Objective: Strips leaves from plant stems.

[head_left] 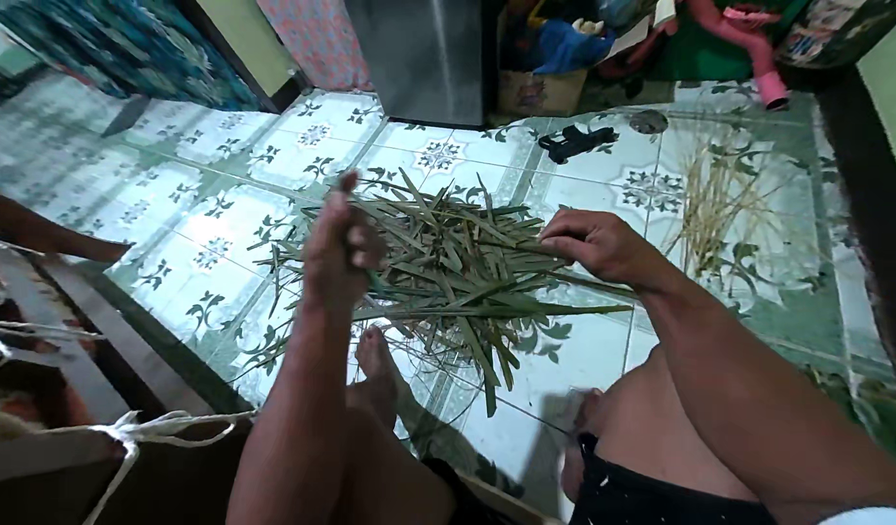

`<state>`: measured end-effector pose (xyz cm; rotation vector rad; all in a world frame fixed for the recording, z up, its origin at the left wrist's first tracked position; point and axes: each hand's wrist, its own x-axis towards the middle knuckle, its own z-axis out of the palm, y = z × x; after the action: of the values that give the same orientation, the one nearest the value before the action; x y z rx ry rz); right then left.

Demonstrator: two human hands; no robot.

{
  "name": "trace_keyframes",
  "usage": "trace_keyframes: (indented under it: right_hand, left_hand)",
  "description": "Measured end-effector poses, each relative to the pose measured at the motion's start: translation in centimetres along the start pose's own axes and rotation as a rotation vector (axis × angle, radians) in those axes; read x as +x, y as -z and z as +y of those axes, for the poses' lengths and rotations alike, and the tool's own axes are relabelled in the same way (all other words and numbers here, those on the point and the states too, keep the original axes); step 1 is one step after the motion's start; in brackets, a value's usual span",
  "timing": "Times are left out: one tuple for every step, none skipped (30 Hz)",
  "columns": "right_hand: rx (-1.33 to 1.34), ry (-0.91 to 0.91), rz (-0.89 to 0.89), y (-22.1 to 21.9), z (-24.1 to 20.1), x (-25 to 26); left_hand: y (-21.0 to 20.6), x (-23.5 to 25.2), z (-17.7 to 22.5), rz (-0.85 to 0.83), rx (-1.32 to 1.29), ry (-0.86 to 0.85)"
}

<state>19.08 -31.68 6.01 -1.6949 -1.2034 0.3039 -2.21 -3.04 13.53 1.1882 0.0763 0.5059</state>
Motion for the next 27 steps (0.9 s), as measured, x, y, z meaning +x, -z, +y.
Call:
trace_keyframes:
  right_hand:
    - [-0.022,-0.033,0.022,0.4,0.2,0.0]
    - [-0.031,-0.076,0.056,0.6,0.3,0.0]
    - [-0.022,-0.121,0.098,0.4,0.3,0.1]
    - [-0.010,-0.161,0.130,0.2,0.2,0.2]
    - [-0.003,-0.184,0.149,-0.2,0.0,0.5]
    - [0.001,-0.185,0.157,-0.7,-0.2,0.7]
    - [0.008,-0.178,0.152,-1.3,-0.6,0.9]
    - [0.016,-0.165,0.137,-2.0,-0.9,1.1]
    - [0.025,-0.146,0.116,-2.7,-1.3,1.4]
    - [0.028,-0.117,0.091,-3.4,-1.7,1.6]
    - [0.030,-0.090,0.067,-4.0,-2.0,1.7]
    - [0.033,-0.068,0.043,-4.6,-2.3,1.8]
    - [0.043,-0.046,0.031,-5.1,-2.4,1.8]
    - [0.062,-0.035,0.018,-5.3,-2.4,1.8]
    - [0.085,-0.044,-0.005,-5.2,-2.2,1.8]
    - [0.111,-0.079,-0.040,-4.9,-2.0,1.8]
    - [0.137,-0.130,-0.083,-4.5,-1.9,1.7]
    - [0.159,-0.171,-0.115,-4.1,-1.7,1.7]
    - [0.177,-0.187,-0.129,-4.0,-1.6,1.6]
    - [0.185,-0.184,-0.126,-4.1,-1.5,1.6]
    - [0.183,-0.173,-0.112,-4.2,-1.6,1.6]
    - [0.178,-0.156,-0.092,-4.5,-1.6,1.7]
    - [0.173,-0.134,-0.071,-4.7,-1.7,1.7]
    - [0.158,-0.110,-0.054,-4.8,-1.7,1.6]
    - [0.143,-0.091,-0.038,-4.7,-1.8,1.5]
    - [0.127,-0.076,-0.029,-4.5,-1.8,1.4]
    - [0.104,-0.061,-0.022,-4.1,-1.6,1.2]
  left_hand:
    - [1.1,0.0,0.7,0.093,-0.032,-0.077]
    - [2.1,0.1,1.1,0.193,-0.066,-0.135]
    - [2.7,0.3,1.2,0.292,-0.095,-0.159]
    - [2.9,0.5,0.9,0.363,-0.098,-0.146]
    - [2.7,0.5,0.3,0.388,-0.054,-0.108]
    - [2.1,0.4,-0.8,0.349,0.017,-0.050]
    - [1.2,0.0,-2.0,0.265,0.105,0.022]
    - [-0.1,-0.5,-3.3,0.157,0.208,0.116]
    - [-1.7,-0.9,-4.7,0.049,0.299,0.213]
    - [-3.4,-1.2,-5.8,-0.066,0.370,0.305]
    - [-4.8,-1.3,-6.7,-0.165,0.418,0.380]
    - [-5.8,-1.3,-7.4,-0.218,0.435,0.425]
    - [-6.3,-1.3,-7.6,-0.224,0.429,0.446]
    - [-6.3,-1.1,-7.4,-0.198,0.418,0.443]
    - [-5.8,-0.8,-6.9,-0.157,0.403,0.426]
    - [-5.2,-0.4,-6.1,-0.105,0.390,0.392]
    - [-4.4,0.0,-5.4,-0.056,0.369,0.339]
    - [-3.6,0.2,-4.7,-0.018,0.340,0.289]
    - [-3.1,0.4,-4.3,0.010,0.306,0.253]
    - [-2.8,0.4,-4.2,0.022,0.286,0.234]
    - [-3.0,0.2,-4.4,0.012,0.291,0.238]
    - [-3.6,-0.1,-4.9,-0.021,0.319,0.266]
    - [-4.4,-0.4,-5.4,-0.066,0.347,0.313]
    - [-5.3,-0.6,-5.9,-0.111,0.374,0.371]
    - [-5.9,-0.7,-6.2,-0.143,0.384,0.414]
    - [-6.0,-0.6,-6.2,-0.154,0.364,0.426]
    - [-5.4,-0.4,-5.7,-0.148,0.331,0.403]
